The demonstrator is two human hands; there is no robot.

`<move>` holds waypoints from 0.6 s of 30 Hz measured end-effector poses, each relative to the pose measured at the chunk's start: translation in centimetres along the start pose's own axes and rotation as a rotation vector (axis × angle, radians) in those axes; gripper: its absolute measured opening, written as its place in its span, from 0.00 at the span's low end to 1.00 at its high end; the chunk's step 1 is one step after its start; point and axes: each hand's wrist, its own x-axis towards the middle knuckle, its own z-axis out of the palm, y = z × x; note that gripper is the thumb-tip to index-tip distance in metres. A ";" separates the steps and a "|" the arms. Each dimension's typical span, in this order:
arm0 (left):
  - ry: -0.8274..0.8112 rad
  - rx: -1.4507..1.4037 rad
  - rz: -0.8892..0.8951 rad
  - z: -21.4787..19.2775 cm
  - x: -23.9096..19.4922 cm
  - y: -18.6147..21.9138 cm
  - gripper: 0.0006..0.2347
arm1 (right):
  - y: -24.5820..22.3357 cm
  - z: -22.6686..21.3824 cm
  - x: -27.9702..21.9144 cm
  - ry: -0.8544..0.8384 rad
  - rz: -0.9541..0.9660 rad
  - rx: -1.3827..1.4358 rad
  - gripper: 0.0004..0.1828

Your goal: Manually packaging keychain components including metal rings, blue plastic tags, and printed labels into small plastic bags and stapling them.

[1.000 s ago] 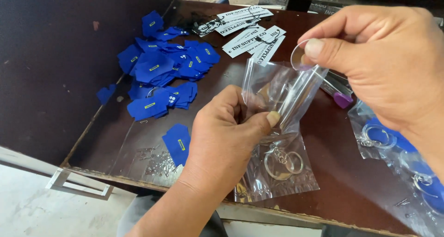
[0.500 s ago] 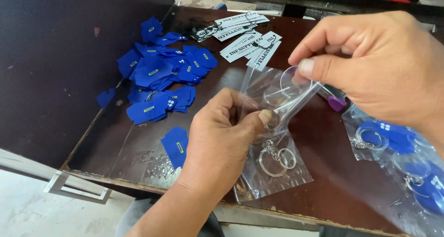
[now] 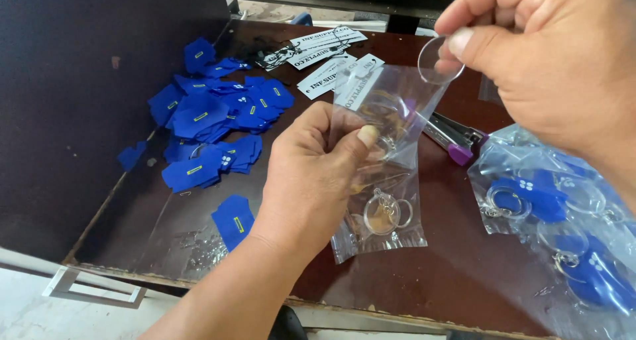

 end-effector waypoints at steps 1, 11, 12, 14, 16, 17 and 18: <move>-0.004 0.000 -0.002 0.1 0.1 -0.2 0.06 | 0.0 0.0 -0.1 0.002 0.004 -0.002 0.07; -0.014 0.106 0.104 0.4 1.4 1.2 0.03 | -1.1 -0.6 -0.1 -0.080 0.066 -0.217 0.04; -0.013 0.175 0.118 0.5 1.4 1.6 0.04 | -0.7 -0.7 0.1 -0.078 -0.002 -0.204 0.04; -0.010 0.207 0.094 0.8 1.4 2.0 0.05 | -0.8 -0.8 0.2 -0.098 -0.020 -0.170 0.05; -0.008 0.241 0.072 1.0 1.4 2.0 0.06 | -0.9 -0.8 0.2 -0.116 -0.039 -0.135 0.07; -0.015 0.196 0.077 1.0 1.5 2.0 0.04 | -0.9 -0.8 0.1 -0.109 -0.019 -0.140 0.07; -0.023 0.151 0.082 1.1 1.5 1.9 0.04 | -0.9 -0.8 0.1 -0.102 0.002 -0.145 0.07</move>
